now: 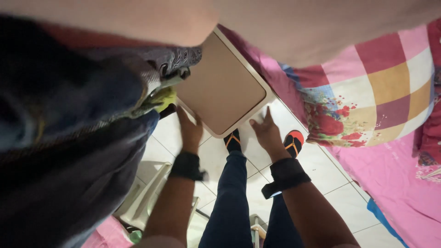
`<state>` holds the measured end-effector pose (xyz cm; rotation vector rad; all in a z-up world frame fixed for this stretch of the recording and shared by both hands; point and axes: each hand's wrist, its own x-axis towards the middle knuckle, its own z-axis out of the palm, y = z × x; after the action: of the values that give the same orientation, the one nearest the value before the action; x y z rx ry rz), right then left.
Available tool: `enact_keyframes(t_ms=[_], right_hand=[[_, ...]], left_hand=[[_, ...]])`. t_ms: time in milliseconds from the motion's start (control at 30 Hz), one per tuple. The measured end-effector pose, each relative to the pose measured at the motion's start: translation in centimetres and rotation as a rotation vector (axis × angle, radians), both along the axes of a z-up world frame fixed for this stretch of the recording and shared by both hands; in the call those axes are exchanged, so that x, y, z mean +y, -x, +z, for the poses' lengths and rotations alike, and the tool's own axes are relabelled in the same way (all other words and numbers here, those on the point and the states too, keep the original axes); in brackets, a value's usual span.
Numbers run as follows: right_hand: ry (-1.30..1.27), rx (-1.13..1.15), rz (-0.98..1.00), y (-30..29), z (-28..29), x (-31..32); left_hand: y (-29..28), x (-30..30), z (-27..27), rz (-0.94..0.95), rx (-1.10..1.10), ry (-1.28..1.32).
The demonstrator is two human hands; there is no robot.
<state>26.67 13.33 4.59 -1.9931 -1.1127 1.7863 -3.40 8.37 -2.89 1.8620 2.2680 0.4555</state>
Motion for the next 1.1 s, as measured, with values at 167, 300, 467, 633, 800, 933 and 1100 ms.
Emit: enact_keyframes(t_ms=[167, 300, 467, 633, 800, 933, 1100], right_hand=[[0.200, 0.587, -0.425, 1.4, -9.7, -1.6], [0.181, 0.639, -0.480, 3.1, -11.1, 0.2], [0.126, 0.671, -0.472, 8.7, -12.6, 5.6], [0.043, 0.695, -0.418, 13.2, -12.9, 11.9], [0.063, 0.680, -0.301, 13.3, -11.6, 14.3], [0.022, 0.641, -0.242, 11.2, -13.8, 9.9], [-0.003, 0.550, -0.246, 3.4, -18.5, 0.4]], left_hand=[[-5.2, -4.2, 0.1, 0.363, -0.873, 0.412], [-5.6, -0.9, 2.7, 0.759, -1.336, 0.468], [-0.9, 4.8, 4.4, 0.629, -1.433, 0.358], [5.7, 6.5, -2.0, 0.586, -1.490, 0.263], [9.5, 8.5, -3.8, 0.432, -1.536, 0.111], [13.2, 8.9, -5.6, 0.180, -1.463, 0.197], [8.5, 10.7, -0.8, 0.106, -1.107, 0.247]])
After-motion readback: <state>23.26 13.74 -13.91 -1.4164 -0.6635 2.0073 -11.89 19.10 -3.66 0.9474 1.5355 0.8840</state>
